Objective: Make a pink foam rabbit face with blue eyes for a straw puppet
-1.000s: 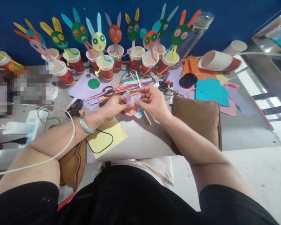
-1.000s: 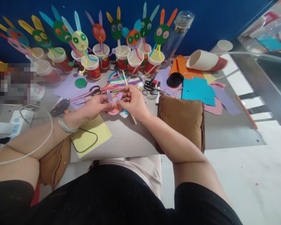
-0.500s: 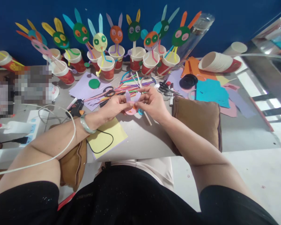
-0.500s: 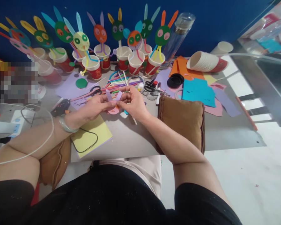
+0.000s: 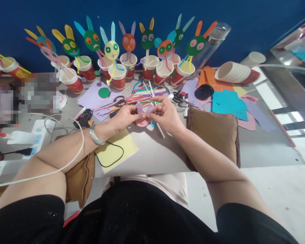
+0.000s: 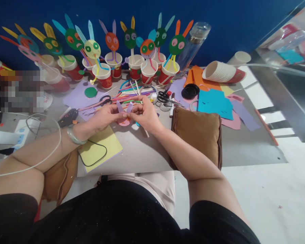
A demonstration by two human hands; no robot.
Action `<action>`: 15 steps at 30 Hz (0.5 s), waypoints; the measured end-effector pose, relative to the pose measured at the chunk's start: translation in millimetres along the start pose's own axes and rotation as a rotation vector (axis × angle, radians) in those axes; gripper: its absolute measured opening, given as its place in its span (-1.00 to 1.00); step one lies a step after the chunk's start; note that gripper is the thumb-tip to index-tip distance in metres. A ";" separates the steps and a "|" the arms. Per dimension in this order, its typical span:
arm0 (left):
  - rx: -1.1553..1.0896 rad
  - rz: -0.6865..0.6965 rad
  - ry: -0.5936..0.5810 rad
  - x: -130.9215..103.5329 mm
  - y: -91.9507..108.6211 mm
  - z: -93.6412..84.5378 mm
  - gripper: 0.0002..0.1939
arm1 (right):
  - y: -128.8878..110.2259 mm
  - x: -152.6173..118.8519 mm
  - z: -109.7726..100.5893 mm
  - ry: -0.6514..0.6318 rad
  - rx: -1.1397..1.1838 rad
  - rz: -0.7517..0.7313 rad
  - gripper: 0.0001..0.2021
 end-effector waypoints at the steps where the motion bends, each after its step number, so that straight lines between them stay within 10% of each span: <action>1: 0.002 0.005 0.005 0.3 0.3 -0.3 -0.50 | 0.7 0.3 0.0 -0.006 0.002 0.002 -0.27; 15: 0.059 0.014 -0.029 -2.6 6.6 0.6 -0.66 | -4.6 -2.3 -1.5 0.037 0.045 -0.020 -0.50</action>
Point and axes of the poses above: each hand's wrist, its own x-axis towards the middle knuckle, its own z-axis out of the palm, y = z × x, the point moved 7 cm from there along x, towards the middle knuckle, and after that the axes turned 10 degrees about x, right-handed, at the moved point
